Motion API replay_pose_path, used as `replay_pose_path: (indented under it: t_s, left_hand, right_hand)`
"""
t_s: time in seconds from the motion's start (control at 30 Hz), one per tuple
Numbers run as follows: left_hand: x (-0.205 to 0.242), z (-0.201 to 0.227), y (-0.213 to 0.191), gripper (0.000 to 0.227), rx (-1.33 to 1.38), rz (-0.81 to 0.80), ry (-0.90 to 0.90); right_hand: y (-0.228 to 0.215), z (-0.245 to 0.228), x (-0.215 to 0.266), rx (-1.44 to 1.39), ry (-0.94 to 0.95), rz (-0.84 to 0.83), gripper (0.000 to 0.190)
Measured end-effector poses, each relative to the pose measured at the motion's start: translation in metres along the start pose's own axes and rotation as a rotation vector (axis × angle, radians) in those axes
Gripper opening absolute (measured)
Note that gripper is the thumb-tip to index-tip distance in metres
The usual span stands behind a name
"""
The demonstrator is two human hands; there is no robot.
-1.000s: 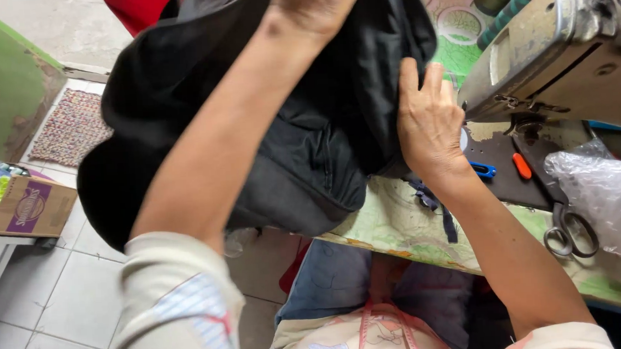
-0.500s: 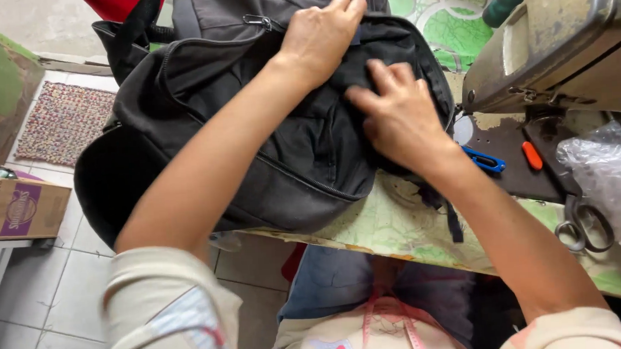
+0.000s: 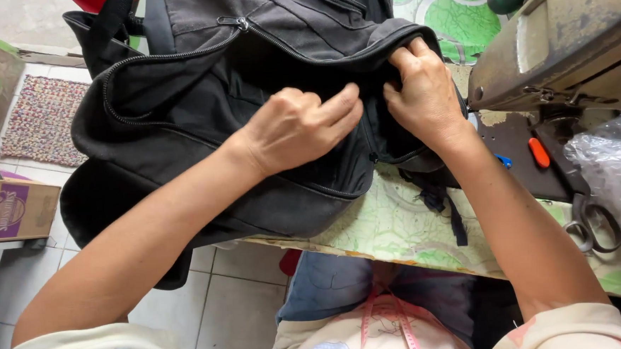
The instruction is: The person aligns fabric pieces with a sewing machine, trims the fabric using scissors, and manipulates the interior lining of a black backpack.
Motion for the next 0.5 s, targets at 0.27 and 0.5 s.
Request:
replay_pose_path:
  t_s: [0.27, 0.5]
  left_hand:
    - [0.016, 0.004, 0.039, 0.027, 0.43, -0.597, -0.258]
    - [0.003, 0.0, 0.057, 0.02, 0.384, -0.521, -0.207]
  right_hand:
    - [-0.005, -0.001, 0.008, 0.233, -0.031, -0.039, 0.029]
    - [-0.006, -0.013, 0.009, 0.38, 0.119, -0.22, 0.04]
Point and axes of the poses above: each hand's wrist, its own x-axis away from the middle knuckle, its own y-axis out of the palm, z = x × y, the point moved 2 cm from there along -x, towards the middle knuckle, and after that the axes turned 8 degrees about -z, right-handed, at the moved point
